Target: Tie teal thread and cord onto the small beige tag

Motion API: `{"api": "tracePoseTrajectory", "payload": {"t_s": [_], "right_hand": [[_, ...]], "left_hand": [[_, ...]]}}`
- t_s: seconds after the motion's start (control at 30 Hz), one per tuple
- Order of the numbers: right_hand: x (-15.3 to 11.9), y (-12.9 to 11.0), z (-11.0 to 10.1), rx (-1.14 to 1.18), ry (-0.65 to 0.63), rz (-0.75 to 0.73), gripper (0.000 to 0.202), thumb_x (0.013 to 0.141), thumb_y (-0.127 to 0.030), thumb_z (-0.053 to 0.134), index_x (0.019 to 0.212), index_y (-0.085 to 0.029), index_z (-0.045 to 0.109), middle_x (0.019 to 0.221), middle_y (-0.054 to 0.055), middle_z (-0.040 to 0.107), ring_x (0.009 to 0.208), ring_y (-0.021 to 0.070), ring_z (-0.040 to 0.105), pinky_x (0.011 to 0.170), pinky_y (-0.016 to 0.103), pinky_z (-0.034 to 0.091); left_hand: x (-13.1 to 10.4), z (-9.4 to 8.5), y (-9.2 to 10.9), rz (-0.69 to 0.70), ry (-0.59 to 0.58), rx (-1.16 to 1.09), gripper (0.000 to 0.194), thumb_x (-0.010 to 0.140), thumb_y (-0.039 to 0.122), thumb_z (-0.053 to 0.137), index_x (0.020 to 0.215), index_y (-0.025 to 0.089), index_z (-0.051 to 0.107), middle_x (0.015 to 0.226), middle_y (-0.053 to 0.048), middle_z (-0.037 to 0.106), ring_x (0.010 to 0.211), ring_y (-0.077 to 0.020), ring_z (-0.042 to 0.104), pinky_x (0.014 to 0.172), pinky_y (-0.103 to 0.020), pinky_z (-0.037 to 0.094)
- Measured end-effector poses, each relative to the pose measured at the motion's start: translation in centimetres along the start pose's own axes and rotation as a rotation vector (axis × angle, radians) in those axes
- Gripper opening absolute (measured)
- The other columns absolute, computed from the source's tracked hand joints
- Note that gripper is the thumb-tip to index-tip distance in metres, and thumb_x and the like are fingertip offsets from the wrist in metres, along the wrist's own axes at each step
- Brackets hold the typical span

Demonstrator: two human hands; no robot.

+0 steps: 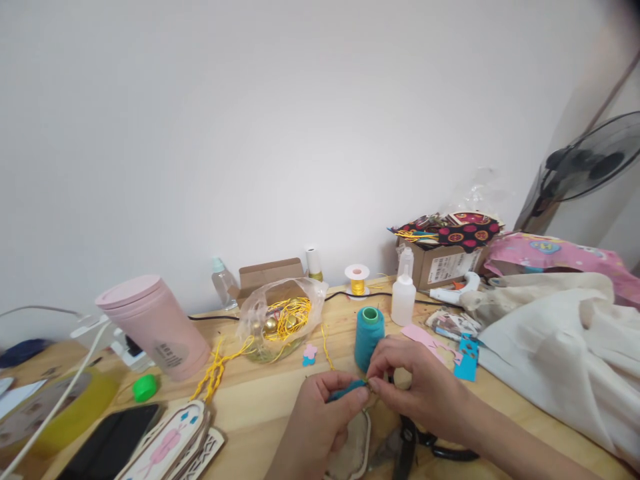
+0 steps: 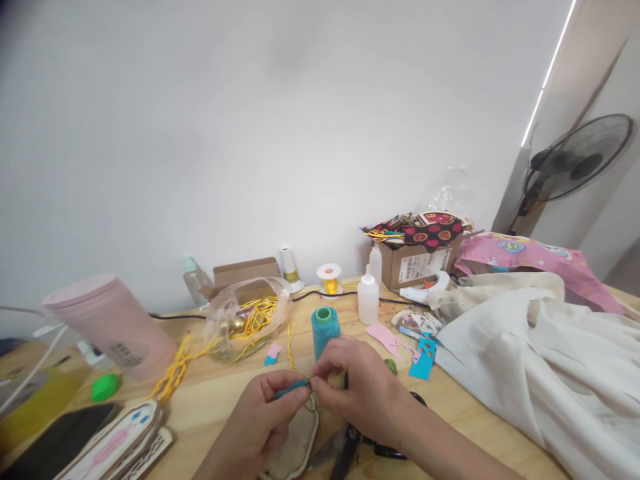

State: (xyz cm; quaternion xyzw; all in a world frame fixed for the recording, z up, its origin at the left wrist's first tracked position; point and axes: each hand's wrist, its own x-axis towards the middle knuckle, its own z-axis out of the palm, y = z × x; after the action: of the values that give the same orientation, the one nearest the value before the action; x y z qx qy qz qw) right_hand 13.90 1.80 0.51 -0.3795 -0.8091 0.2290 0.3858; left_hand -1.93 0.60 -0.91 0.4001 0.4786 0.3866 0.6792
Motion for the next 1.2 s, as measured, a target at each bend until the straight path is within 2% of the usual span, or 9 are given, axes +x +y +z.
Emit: {"api": "tracePoseTrajectory", "payload": {"t_s": [0.13,0.53,0.83,0.97,1.03,1.2], "right_hand": [[0.0,0.0,0.0,0.004,0.017,-0.009,0.008,0.071,-0.011,0.056,0.068,-0.017,0.060,0.065,0.000,0.058,0.064,0.0118,0.053,0.058,0.022,0.040],[0.0,0.0,-0.6,0.001,0.012,-0.120,0.011,0.077,-0.013,0.055,0.078,-0.017,0.065,0.074,0.003,0.060,0.071,0.0127,0.055,0.062,0.022,0.041],[0.0,-0.5,-0.2,-0.067,0.037,-0.157,0.011,0.076,-0.012,0.053,0.075,-0.016,0.064,0.066,0.003,0.064,0.063,0.0123,0.055,0.059,0.022,0.041],[-0.2,-0.3,0.3,-0.142,0.077,-0.171,0.012,0.072,-0.011,0.053,0.071,-0.015,0.064,0.062,0.003,0.062,0.059,0.0125,0.054,0.056,0.022,0.040],[-0.1,-0.2,0.4,-0.148,0.084,-0.117,0.013,0.069,-0.009,0.053,0.067,-0.015,0.064,0.060,0.002,0.061,0.057,0.0126,0.054,0.054,0.022,0.040],[0.2,-0.3,-0.3,0.043,0.002,0.204,0.013,0.072,-0.013,0.051,0.069,-0.016,0.064,0.061,0.001,0.064,0.055,0.0117,0.055,0.051,0.019,0.042]], "left_hand": [[0.0,0.0,0.1,0.024,0.018,0.011,0.026,0.056,0.036,0.071,0.056,0.014,0.058,0.032,0.014,0.028,0.028,0.0004,0.014,0.030,-0.017,0.006],[0.1,0.0,0.3,0.074,0.036,-0.053,0.024,0.052,0.033,0.073,0.057,0.013,0.061,0.031,0.013,0.029,0.028,0.0004,0.015,0.030,-0.016,0.007],[0.1,0.0,0.5,0.138,0.197,0.173,0.017,0.054,0.030,0.069,0.055,0.013,0.065,0.032,0.011,0.032,0.029,-0.0020,0.021,0.031,-0.017,0.011],[0.1,0.3,0.8,0.178,0.220,0.227,0.011,0.050,0.023,0.069,0.049,0.012,0.066,0.036,0.007,0.044,0.032,-0.0027,0.027,0.033,-0.018,0.016],[0.1,0.5,0.8,0.172,0.216,0.222,0.009,0.049,0.021,0.069,0.048,0.013,0.065,0.037,0.007,0.045,0.033,-0.0029,0.028,0.033,-0.017,0.017],[0.2,0.4,0.4,0.110,0.205,0.190,0.015,0.051,0.027,0.068,0.052,0.014,0.060,0.030,0.011,0.032,0.029,-0.0023,0.019,0.031,-0.017,0.010]]}}
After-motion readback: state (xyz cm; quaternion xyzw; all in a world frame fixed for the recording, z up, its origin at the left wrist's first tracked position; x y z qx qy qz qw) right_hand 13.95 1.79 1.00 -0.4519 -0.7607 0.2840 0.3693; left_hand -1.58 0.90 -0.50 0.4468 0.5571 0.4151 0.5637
